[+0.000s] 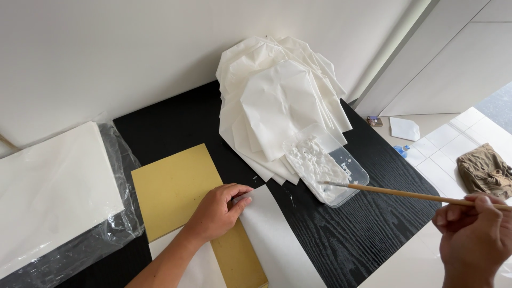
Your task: Manually folding the side seam of a bag over a template and applying glue with a brush to seal it.
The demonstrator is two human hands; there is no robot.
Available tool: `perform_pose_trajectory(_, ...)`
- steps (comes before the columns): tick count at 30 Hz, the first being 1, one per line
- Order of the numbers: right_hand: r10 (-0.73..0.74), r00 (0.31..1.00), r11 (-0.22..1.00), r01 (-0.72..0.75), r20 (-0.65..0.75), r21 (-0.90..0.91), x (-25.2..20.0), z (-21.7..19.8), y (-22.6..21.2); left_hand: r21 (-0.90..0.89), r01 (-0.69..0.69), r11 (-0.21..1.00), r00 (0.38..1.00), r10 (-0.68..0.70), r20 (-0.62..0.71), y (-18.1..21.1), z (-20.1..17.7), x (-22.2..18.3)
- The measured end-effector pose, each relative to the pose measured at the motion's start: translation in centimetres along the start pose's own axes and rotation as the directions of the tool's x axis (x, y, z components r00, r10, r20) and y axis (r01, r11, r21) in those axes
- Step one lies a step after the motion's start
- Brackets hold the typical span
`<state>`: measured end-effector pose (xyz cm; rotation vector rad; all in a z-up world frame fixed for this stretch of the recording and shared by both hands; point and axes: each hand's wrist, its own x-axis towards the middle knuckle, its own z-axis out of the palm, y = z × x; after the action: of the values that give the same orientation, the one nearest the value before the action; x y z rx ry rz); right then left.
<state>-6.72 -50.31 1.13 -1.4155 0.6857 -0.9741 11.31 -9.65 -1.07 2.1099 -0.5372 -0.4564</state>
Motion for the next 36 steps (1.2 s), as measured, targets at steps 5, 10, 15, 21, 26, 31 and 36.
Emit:
perform_pose_trajectory(5, -0.006, 1.0, 0.991, 0.008, -0.019, 0.134, -1.4, 0.9, 0.1, -0.005, -0.024, 1.0, 0.999, 0.024, -0.042, -0.2, 0.3, 0.1)
perform_pose_trajectory(10, -0.023, 0.997, 0.956, 0.002, 0.068, 0.294, -3.1, 2.6, 1.7, -0.015, -0.063, 0.998, 0.997, 0.063, -0.039, -0.4, 0.3, -0.2)
perform_pose_trajectory(15, -0.138, 0.99, 0.983, 0.14, -0.024, 0.122, -4.3, 2.8, 1.8, -0.019, -0.104, 0.994, 0.994, 0.103, -0.037, -1.2, 0.3, -0.1)
perform_pose_trajectory(21, -0.334, 0.939, 0.931, 0.342, 0.083, -0.128, -6.6, 1.9, -1.1, 0.007, -0.114, 0.994, 0.993, 0.114, -0.034, -1.6, 0.8, 0.1)
perform_pose_trajectory(26, -0.352, 0.92, 0.913, 0.378, 0.171, -0.153, -6.2, 1.4, -3.2, 0.006, -0.121, 0.993, 0.992, 0.121, -0.035, -1.6, 0.7, 0.1)
perform_pose_trajectory(31, -0.244, 0.955, 0.941, 0.275, 0.168, -0.197, -5.3, 0.9, -4.8, 0.012, -0.127, 0.992, 0.991, 0.127, -0.036, -1.4, 0.6, 0.0)
perform_pose_trajectory(36, -0.147, 0.978, 0.963, 0.176, 0.145, -0.206, -2.0, -2.0, -1.8, 0.021, -0.129, 0.991, 0.991, 0.13, -0.041, -1.7, 0.8, 0.1)
